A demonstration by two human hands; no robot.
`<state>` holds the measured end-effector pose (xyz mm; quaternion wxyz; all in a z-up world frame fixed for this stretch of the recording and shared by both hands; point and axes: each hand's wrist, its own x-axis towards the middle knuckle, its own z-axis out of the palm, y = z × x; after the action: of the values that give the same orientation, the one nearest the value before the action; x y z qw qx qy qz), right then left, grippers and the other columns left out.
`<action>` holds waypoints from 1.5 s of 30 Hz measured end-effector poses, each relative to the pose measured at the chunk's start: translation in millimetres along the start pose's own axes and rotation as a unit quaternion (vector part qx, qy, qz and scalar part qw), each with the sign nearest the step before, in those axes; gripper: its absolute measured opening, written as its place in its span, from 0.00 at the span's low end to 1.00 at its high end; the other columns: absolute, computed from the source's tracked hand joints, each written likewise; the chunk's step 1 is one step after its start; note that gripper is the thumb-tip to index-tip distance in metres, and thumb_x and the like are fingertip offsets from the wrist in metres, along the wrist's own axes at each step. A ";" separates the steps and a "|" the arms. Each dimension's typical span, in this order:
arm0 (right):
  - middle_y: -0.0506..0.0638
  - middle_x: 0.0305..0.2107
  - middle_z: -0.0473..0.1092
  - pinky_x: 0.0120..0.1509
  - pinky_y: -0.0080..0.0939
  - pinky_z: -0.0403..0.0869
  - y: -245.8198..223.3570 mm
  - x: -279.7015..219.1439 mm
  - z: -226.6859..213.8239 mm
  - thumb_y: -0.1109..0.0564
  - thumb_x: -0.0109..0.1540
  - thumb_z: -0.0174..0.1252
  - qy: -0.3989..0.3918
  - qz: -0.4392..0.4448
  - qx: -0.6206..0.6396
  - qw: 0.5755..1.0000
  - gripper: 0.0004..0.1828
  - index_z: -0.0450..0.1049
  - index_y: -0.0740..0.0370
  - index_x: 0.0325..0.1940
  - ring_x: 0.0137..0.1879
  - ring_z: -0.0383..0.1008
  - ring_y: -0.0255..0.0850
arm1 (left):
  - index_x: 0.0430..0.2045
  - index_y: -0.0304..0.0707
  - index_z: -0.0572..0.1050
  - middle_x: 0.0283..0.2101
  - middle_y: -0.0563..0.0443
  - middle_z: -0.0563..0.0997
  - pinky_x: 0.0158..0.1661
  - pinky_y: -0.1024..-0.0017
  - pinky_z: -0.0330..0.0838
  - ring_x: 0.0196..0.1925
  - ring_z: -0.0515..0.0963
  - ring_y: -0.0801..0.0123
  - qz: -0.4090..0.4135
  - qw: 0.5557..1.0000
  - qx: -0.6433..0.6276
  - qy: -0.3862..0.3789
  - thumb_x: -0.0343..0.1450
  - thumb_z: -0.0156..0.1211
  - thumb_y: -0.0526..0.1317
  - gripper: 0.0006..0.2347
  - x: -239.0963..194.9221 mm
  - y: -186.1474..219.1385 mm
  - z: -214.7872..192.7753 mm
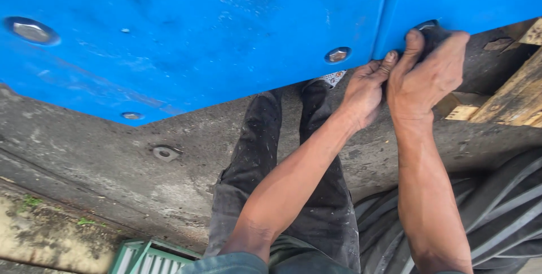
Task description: Assembling blue industrial bumper blocks using bolts and washers by hand.
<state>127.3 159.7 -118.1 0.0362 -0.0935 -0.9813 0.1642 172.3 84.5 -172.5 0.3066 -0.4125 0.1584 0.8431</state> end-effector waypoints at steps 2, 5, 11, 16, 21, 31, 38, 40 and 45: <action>0.65 0.38 0.68 0.50 0.59 0.67 -2.4 1.5 -0.8 0.50 0.79 0.49 -0.022 0.032 -0.025 0.999 0.16 0.61 0.69 0.54 0.45 0.71 0.63 | 0.50 0.31 0.76 0.51 0.48 0.81 0.55 0.67 0.71 0.54 0.77 0.69 -0.035 0.999 -0.019 0.005 0.81 0.55 0.43 0.12 -4.7 12.4 5.0; 0.61 0.33 0.70 0.41 0.58 0.65 -9.2 12.4 -2.3 0.50 0.80 0.45 -0.071 0.135 -0.017 0.988 0.16 0.62 0.66 0.47 0.39 0.73 0.62 | 0.44 0.35 0.76 0.46 0.51 0.80 0.54 0.65 0.67 0.52 0.76 0.67 -0.071 0.995 -0.066 -0.024 0.80 0.55 0.43 0.10 -8.0 17.8 -7.1; 0.60 0.32 0.71 0.42 0.59 0.68 -18.5 15.2 -24.4 0.50 0.78 0.49 -0.110 0.085 -0.047 0.989 0.14 0.64 0.63 0.46 0.40 0.74 0.62 | 0.34 0.39 0.73 0.39 0.55 0.77 0.55 0.64 0.62 0.49 0.74 0.66 -0.104 0.987 -0.088 -0.088 0.77 0.51 0.45 0.10 -13.9 37.5 -3.9; 0.66 0.34 0.71 0.36 0.56 0.72 -37.0 38.9 -45.2 0.48 0.73 0.56 -0.133 0.026 -0.029 0.990 0.19 0.62 0.67 0.46 0.37 0.75 0.62 | 0.32 0.42 0.72 0.36 0.56 0.76 0.55 0.63 0.62 0.46 0.73 0.66 -0.124 0.985 -0.105 -0.062 0.77 0.52 0.47 0.10 -22.3 59.9 24.8; 0.60 0.31 0.71 0.38 0.60 0.71 -37.8 33.7 -33.7 0.48 0.76 0.54 -0.245 0.147 -0.097 0.953 0.16 0.65 0.64 0.48 0.34 0.75 0.61 | 0.32 0.43 0.73 0.35 0.57 0.77 0.52 0.66 0.62 0.45 0.73 0.68 -0.147 0.984 -0.100 0.018 0.75 0.52 0.48 0.10 -17.5 50.1 8.1; 0.57 0.38 0.69 0.35 0.47 0.73 -27.2 30.4 -44.5 0.49 0.74 0.62 -0.160 -0.033 -0.079 0.983 0.19 0.65 0.67 0.47 0.40 0.77 0.53 | 0.35 0.41 0.74 0.38 0.56 0.77 0.51 0.68 0.66 0.46 0.75 0.68 -0.133 0.979 -0.151 -0.032 0.79 0.51 0.44 0.09 -16.4 48.7 -0.4; 0.53 0.20 0.67 0.25 0.50 0.68 -34.7 36.0 -30.0 0.47 0.79 0.54 -0.252 0.124 -0.031 0.959 0.18 0.63 0.62 0.42 0.22 0.72 0.50 | 0.43 0.38 0.76 0.44 0.50 0.80 0.55 0.62 0.67 0.51 0.77 0.62 -0.123 0.982 -0.145 -0.003 0.78 0.51 0.45 0.11 -18.0 53.8 8.4; 0.56 0.20 0.68 0.29 0.52 0.68 -39.1 25.9 -17.7 0.47 0.79 0.53 -0.214 0.160 -0.015 0.964 0.18 0.65 0.62 0.43 0.25 0.73 0.54 | 0.46 0.38 0.76 0.48 0.49 0.80 0.57 0.61 0.67 0.54 0.77 0.61 -0.127 0.985 -0.117 0.024 0.78 0.51 0.45 0.12 -17.6 57.0 14.0; 0.65 0.28 0.74 0.38 0.59 0.70 -60.1 15.1 3.1 0.49 0.80 0.50 -0.068 0.307 0.198 0.928 0.19 0.70 0.64 0.40 0.36 0.77 0.59 | 0.54 0.35 0.74 0.56 0.45 0.79 0.62 0.61 0.67 0.59 0.76 0.58 -0.132 0.988 -0.077 0.030 0.79 0.50 0.45 0.15 -15.1 54.4 -14.8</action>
<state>101.9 105.9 -100.6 -0.0649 -0.3700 -0.8521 0.3645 153.1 29.6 -168.8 0.3777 -0.4771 0.0463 0.7922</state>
